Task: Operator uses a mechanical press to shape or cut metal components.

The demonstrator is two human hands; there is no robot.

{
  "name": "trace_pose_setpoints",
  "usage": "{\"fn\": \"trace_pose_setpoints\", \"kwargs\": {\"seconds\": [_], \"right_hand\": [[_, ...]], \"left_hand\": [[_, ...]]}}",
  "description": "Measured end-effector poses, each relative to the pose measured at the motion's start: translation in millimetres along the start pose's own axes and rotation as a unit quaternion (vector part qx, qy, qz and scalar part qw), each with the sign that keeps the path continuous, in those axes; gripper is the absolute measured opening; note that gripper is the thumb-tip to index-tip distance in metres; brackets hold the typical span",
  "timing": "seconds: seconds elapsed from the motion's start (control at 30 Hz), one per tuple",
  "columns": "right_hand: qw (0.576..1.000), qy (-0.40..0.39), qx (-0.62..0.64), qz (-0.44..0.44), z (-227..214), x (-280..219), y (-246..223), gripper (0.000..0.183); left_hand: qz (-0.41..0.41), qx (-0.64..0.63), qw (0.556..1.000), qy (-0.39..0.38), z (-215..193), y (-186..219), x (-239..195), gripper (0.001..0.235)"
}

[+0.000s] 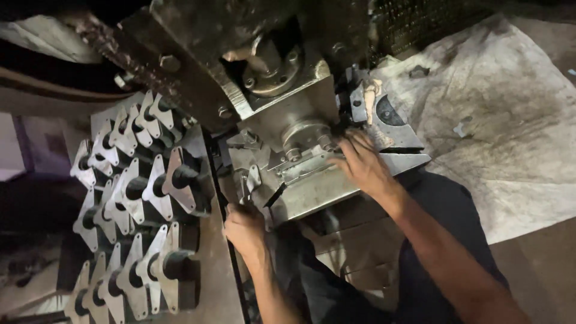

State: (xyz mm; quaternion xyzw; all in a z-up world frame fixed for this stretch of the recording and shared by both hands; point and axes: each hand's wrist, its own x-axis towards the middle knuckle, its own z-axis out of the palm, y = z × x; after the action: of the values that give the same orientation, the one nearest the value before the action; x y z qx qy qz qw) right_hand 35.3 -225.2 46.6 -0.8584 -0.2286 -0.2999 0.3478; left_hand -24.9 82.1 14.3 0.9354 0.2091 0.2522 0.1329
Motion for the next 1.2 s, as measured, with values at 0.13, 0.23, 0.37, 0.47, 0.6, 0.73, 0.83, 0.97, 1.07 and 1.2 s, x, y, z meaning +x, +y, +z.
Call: {"fn": "trace_pose_setpoints", "kwargs": {"seconds": [0.13,0.23,0.37,0.47,0.6,0.73,0.83,0.97,1.07,1.2], "right_hand": [[0.988,-0.058,-0.141,-0.034,0.5,1.2,19.9,0.035],[0.994,-0.057,-0.089,-0.014,-7.4,-0.5,42.2,0.026],[0.957,0.026,0.200,0.208,-23.4,-21.0,82.6,0.013],[0.868,0.141,0.347,0.325,-26.8,-41.1,127.8,0.034],[0.715,0.176,0.447,0.508,-43.6,-7.0,71.8,0.033],[0.750,-0.148,0.533,0.362,12.8,-49.2,71.5,0.060],[0.721,-0.223,0.427,0.498,55.5,-42.8,-1.9,0.054],[0.682,-0.209,0.448,0.539,68.7,-42.5,-39.5,0.038],[0.716,-0.143,0.445,0.518,79.9,-45.0,-37.2,0.032],[0.709,-0.118,0.474,0.509,79.8,-38.8,-31.6,0.028]], "left_hand": [[0.005,-0.273,0.960,-0.066,-26.3,10.6,-10.8,0.031],[-0.042,-0.434,0.882,-0.177,-13.2,21.0,-23.7,0.028],[-0.205,-0.576,0.743,-0.273,0.2,80.4,-35.9,0.023],[-0.187,-0.599,0.737,-0.253,39.9,91.9,-43.8,0.030],[-0.261,-0.647,0.688,-0.202,62.8,109.1,-23.1,0.028],[-0.203,-0.566,0.783,-0.161,77.2,110.5,-12.4,0.025],[-0.186,-0.576,0.785,-0.132,93.8,104.2,-16.7,0.021],[-0.160,-0.576,0.793,-0.116,85.0,105.8,-15.3,0.026],[-0.181,-0.564,0.794,-0.134,86.8,95.2,-18.6,0.029],[-0.096,-0.499,0.852,-0.122,51.3,84.6,-28.4,0.026]]}}
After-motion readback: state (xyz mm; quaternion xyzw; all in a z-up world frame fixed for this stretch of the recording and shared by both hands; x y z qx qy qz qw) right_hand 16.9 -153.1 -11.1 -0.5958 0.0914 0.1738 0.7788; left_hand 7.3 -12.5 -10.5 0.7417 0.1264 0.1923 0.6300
